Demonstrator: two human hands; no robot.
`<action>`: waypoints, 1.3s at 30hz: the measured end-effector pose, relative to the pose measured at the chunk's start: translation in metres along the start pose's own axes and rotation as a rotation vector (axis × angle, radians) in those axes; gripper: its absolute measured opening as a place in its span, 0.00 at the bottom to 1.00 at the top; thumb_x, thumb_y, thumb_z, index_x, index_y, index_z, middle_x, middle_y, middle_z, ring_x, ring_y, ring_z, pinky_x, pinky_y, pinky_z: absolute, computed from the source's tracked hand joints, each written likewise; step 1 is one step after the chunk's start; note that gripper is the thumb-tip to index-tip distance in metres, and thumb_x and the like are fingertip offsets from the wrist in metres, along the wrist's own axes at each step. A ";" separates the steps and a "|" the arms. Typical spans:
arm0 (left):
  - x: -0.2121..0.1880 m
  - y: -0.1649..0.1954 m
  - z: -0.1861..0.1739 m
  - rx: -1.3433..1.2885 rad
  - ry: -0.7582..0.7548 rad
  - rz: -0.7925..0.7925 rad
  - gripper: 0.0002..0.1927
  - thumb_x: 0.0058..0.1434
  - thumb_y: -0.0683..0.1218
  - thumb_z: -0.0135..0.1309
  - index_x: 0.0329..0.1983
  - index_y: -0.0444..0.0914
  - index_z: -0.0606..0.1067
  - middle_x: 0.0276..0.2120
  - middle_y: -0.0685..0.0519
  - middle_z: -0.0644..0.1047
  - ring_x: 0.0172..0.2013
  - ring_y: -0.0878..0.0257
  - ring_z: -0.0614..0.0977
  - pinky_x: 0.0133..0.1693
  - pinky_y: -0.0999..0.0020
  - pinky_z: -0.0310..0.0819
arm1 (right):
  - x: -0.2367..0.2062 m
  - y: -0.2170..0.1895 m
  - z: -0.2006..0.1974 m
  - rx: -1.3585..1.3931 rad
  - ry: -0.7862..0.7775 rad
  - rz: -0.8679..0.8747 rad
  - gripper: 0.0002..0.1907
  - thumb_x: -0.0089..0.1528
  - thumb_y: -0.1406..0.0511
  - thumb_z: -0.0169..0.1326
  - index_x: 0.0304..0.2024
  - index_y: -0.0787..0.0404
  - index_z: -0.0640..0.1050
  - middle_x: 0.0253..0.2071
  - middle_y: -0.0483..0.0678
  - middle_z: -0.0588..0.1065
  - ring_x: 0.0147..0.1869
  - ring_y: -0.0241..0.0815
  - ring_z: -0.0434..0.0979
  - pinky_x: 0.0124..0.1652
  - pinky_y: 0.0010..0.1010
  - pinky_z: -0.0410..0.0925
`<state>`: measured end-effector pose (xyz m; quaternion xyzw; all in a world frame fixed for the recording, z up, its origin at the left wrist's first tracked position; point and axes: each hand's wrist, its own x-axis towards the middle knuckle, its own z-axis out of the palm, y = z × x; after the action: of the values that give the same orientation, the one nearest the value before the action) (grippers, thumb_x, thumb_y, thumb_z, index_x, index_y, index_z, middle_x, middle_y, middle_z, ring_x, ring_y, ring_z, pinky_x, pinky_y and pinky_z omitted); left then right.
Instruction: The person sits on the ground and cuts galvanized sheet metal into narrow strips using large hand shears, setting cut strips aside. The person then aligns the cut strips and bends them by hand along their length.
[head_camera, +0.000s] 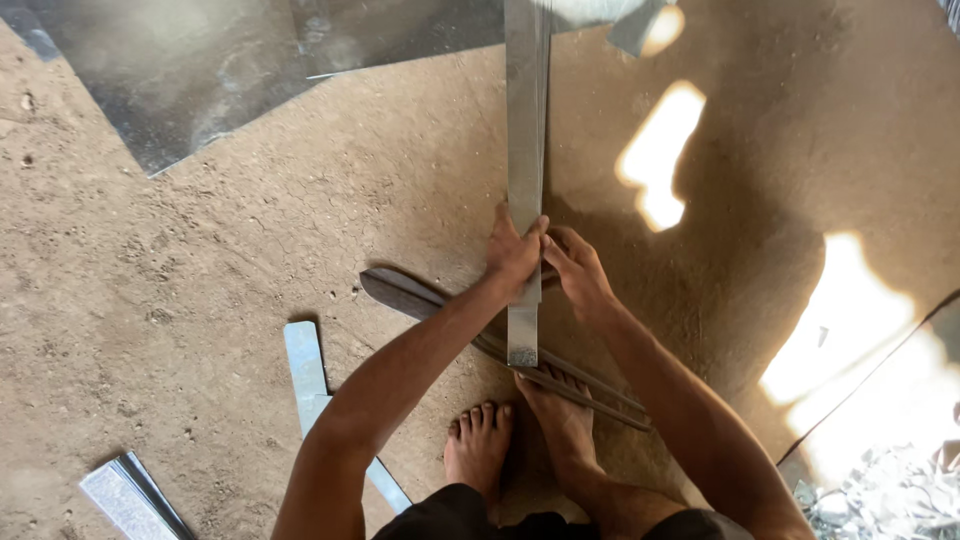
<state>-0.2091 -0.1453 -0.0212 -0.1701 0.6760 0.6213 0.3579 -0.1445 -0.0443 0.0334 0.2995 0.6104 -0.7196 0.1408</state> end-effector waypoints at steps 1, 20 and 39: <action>0.000 0.000 0.001 -0.001 -0.020 0.011 0.21 0.68 0.50 0.52 0.58 0.37 0.64 0.40 0.44 0.78 0.36 0.56 0.82 0.31 0.60 0.79 | 0.003 -0.001 -0.004 -0.022 -0.017 -0.027 0.18 0.71 0.56 0.50 0.54 0.64 0.73 0.43 0.50 0.78 0.42 0.40 0.80 0.38 0.36 0.76; 0.029 0.024 -0.029 0.318 -0.226 0.382 0.44 0.63 0.59 0.60 0.78 0.45 0.55 0.40 0.48 0.81 0.39 0.62 0.84 0.46 0.63 0.85 | -0.011 0.033 -0.022 -1.159 0.266 -0.593 0.11 0.59 0.69 0.61 0.37 0.65 0.71 0.30 0.56 0.75 0.29 0.56 0.78 0.31 0.44 0.72; 0.057 -0.017 -0.014 0.363 -0.114 0.580 0.46 0.56 0.58 0.73 0.71 0.35 0.66 0.42 0.47 0.84 0.43 0.59 0.88 0.50 0.64 0.88 | -0.046 0.057 -0.025 -1.084 0.178 -0.586 0.38 0.53 0.74 0.57 0.68 0.71 0.66 0.45 0.58 0.72 0.44 0.55 0.77 0.41 0.43 0.73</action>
<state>-0.2402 -0.1490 -0.0731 0.1304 0.7746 0.5753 0.2280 -0.0702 -0.0396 0.0140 0.0642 0.9551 -0.2885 0.0181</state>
